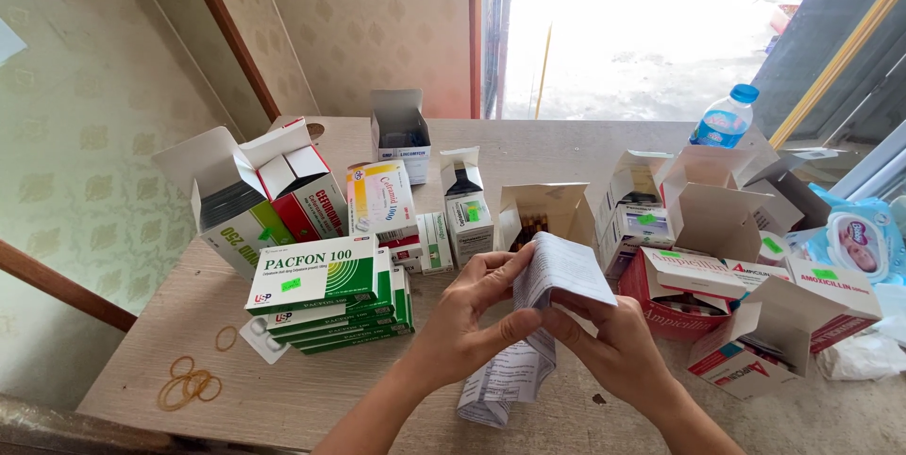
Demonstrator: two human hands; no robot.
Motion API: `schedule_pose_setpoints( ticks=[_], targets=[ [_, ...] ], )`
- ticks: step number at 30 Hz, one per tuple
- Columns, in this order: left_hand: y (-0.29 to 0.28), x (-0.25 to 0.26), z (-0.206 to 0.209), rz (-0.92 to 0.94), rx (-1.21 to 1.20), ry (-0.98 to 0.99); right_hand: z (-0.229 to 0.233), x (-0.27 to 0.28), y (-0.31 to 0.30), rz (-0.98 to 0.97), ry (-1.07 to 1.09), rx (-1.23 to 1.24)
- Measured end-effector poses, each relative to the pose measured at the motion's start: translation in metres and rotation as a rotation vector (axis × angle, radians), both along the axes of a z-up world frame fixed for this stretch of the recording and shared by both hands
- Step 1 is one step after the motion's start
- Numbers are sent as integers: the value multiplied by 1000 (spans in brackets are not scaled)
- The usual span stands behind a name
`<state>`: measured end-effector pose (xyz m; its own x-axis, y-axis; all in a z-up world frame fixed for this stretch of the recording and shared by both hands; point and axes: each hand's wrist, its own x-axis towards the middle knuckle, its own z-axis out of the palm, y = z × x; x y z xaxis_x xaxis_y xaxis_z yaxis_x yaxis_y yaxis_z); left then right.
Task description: Reading and folding a medical instruction leaflet and organizing pharmaceutical boxes on a table.
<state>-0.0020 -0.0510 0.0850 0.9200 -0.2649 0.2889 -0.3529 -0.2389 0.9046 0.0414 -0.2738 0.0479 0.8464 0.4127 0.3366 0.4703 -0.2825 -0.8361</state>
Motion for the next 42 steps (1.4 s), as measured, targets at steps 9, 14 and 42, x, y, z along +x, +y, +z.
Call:
schedule_pose_setpoints(
  ticks=[9,14,42],
  targets=[
    [0,-3,6,-77,-104,71,-20,6,-4,45,110,159],
    [-7,-1,-5,-41,-64,13,-15,6,-2,80,172,176],
    [48,47,-10,37,-502,212,3,58,-16,151,700,896]
  ],
)
